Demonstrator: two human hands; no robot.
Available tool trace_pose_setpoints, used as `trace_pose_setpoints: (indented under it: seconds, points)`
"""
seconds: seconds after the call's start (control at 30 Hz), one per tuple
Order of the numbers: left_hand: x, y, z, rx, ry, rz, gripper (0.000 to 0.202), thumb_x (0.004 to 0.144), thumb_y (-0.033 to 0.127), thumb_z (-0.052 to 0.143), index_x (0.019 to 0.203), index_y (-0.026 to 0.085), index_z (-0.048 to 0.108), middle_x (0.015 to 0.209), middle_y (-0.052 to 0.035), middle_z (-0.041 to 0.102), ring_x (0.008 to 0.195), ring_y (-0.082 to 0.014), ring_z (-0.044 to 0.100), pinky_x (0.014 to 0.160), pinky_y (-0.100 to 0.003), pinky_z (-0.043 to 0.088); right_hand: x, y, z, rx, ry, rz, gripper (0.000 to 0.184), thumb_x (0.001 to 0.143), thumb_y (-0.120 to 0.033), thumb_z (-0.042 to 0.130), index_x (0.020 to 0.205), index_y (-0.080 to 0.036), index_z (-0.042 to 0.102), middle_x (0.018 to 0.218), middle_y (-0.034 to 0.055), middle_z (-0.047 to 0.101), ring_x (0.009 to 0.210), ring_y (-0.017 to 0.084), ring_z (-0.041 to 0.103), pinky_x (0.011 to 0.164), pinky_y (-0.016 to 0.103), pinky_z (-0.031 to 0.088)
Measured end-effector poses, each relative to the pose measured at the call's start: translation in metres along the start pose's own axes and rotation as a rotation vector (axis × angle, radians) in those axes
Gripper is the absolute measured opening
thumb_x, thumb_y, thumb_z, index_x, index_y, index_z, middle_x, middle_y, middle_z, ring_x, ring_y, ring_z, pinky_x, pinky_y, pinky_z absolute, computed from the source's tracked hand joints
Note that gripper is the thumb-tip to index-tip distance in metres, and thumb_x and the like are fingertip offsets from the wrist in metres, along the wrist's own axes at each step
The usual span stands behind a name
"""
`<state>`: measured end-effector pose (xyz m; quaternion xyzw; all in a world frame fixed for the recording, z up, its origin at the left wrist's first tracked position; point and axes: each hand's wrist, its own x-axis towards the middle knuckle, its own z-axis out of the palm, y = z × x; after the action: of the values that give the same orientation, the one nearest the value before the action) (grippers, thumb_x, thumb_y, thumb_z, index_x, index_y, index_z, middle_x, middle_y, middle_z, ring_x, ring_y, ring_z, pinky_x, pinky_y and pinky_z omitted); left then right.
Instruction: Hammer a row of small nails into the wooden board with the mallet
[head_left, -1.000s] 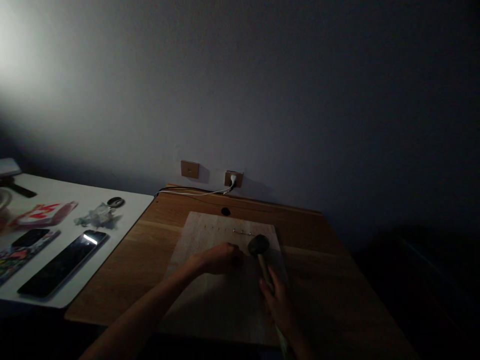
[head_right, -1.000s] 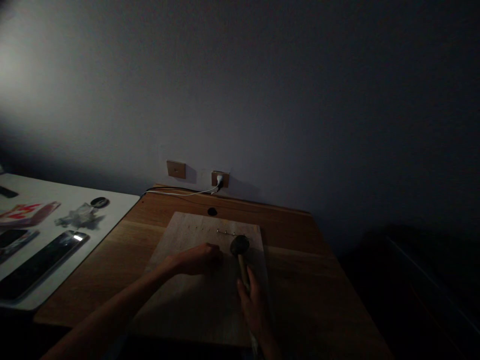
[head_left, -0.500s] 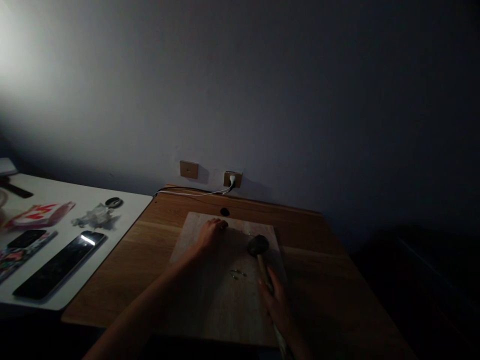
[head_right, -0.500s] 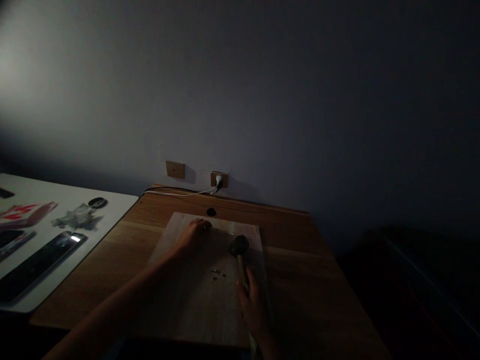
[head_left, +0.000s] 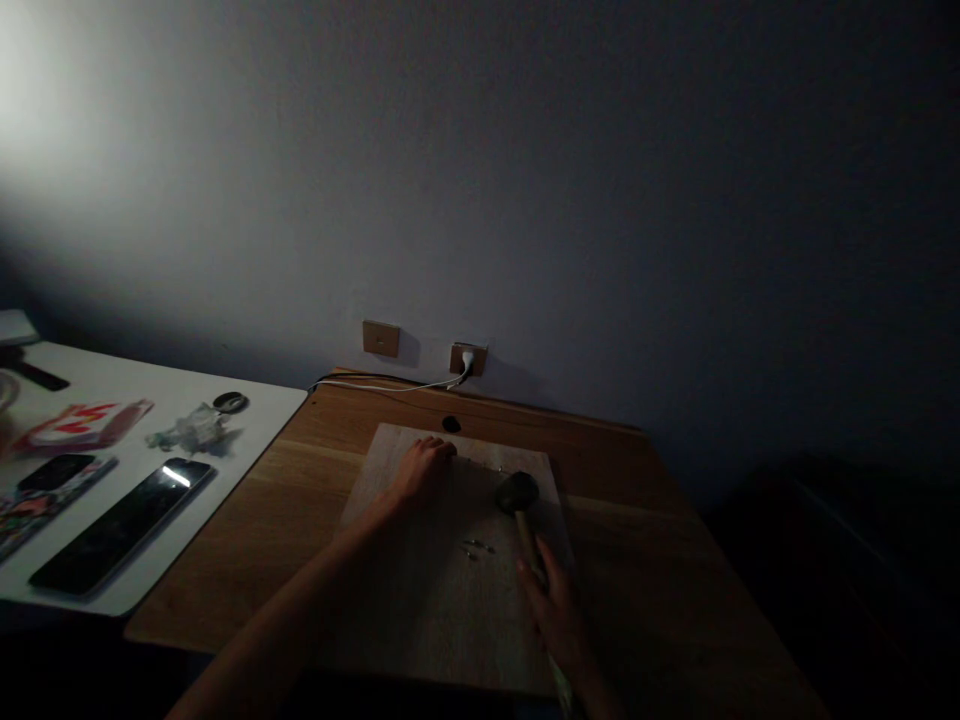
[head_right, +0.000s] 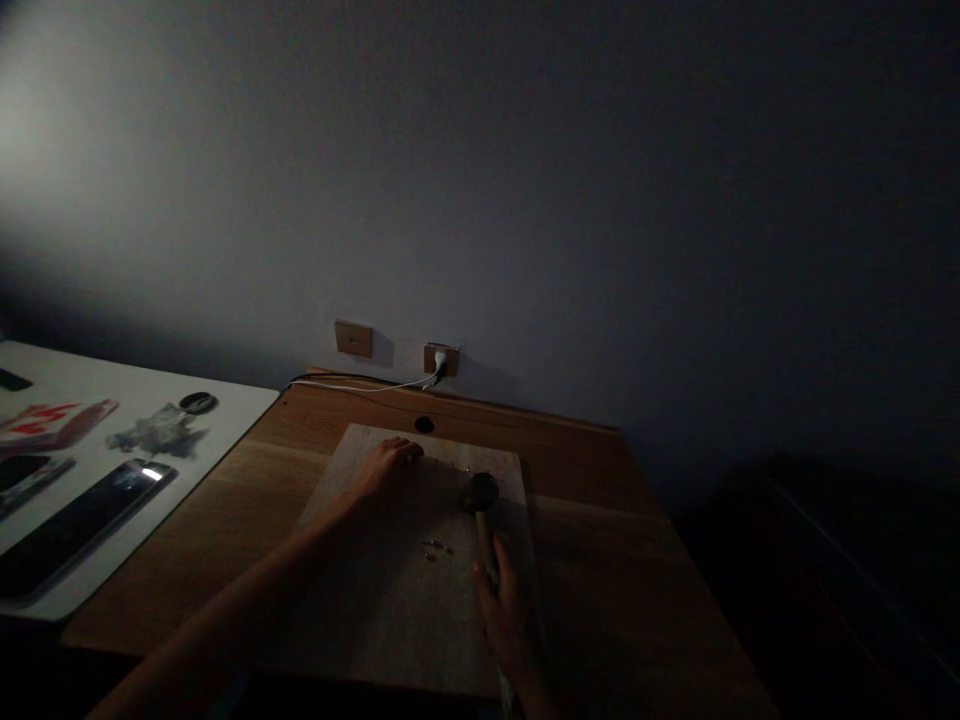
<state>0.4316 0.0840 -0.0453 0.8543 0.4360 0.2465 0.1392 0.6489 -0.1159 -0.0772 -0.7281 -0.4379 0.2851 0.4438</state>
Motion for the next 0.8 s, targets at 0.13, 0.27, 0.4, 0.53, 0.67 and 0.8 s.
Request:
trace_pose_setpoints:
  seconds: [0.13,0.27,0.4,0.53,0.67,0.8]
  points:
    - [-0.001,0.0,0.001,0.005,0.0,0.001,0.024,0.085,0.006,0.055,0.096,0.018,0.073,0.092,-0.006,0.073,0.088,-0.0198,0.065,0.085,-0.03,0.049,0.0,0.002,0.0,0.014,-0.034,0.026,0.065,0.084,-0.059,0.061,0.134,-0.018,0.065,0.128,0.0137,0.07,0.119,0.032,0.066,0.09,0.041,0.059]
    - [-0.002,0.0,0.006,-0.021,0.026,0.016,0.023,0.087,0.006,0.055,0.095,0.018,0.072,0.095,-0.007,0.072,0.091,-0.0207,0.065,0.086,-0.03,0.049,0.003,0.006,0.003,0.026,-0.043,0.035,0.071,0.083,-0.06,0.058,0.136,-0.013,0.062,0.14,0.0172,0.063,0.134,0.033,0.056,0.111,0.045,0.046]
    - [-0.004,-0.002,0.012,-0.147,0.086,-0.04,0.024,0.086,0.007,0.056,0.097,0.019,0.074,0.098,-0.0063,0.07,0.088,-0.0175,0.066,0.08,-0.026,0.05,0.004,0.012,0.006,0.013,-0.059,0.016,0.071,0.083,-0.061,0.058,0.137,-0.015,0.061,0.147,0.0163,0.058,0.139,0.032,0.05,0.117,0.048,0.038]
    - [-0.005,-0.006,0.015,-0.226,0.098,-0.029,0.022,0.086,0.009,0.057,0.093,0.019,0.075,0.096,-0.0059,0.069,0.083,-0.0158,0.066,0.078,-0.024,0.05,0.004,0.011,0.007,-0.007,-0.031,-0.038,0.068,0.081,-0.06,0.059,0.134,-0.017,0.065,0.144,0.0149,0.061,0.137,0.032,0.053,0.117,0.048,0.038]
    - [-0.003,-0.011,0.02,-0.254,0.103,-0.026,0.025,0.085,0.008,0.055,0.099,0.019,0.073,0.095,-0.0057,0.072,0.085,-0.0165,0.068,0.08,-0.025,0.052,0.005,-0.002,0.008,-0.004,-0.046,-0.058,0.065,0.081,-0.057,0.06,0.13,-0.015,0.068,0.137,0.0153,0.066,0.13,0.033,0.058,0.11,0.045,0.046]
    - [-0.002,-0.015,0.027,-0.293,0.12,-0.073,0.04,0.081,0.005,0.057,0.118,0.018,0.066,0.093,-0.0038,0.075,0.082,-0.0164,0.069,0.078,-0.026,0.053,0.013,-0.03,0.015,-0.012,-0.096,-0.074,0.066,0.083,-0.057,0.06,0.133,-0.014,0.066,0.108,0.0124,0.076,0.105,0.032,0.071,0.087,0.04,0.058]
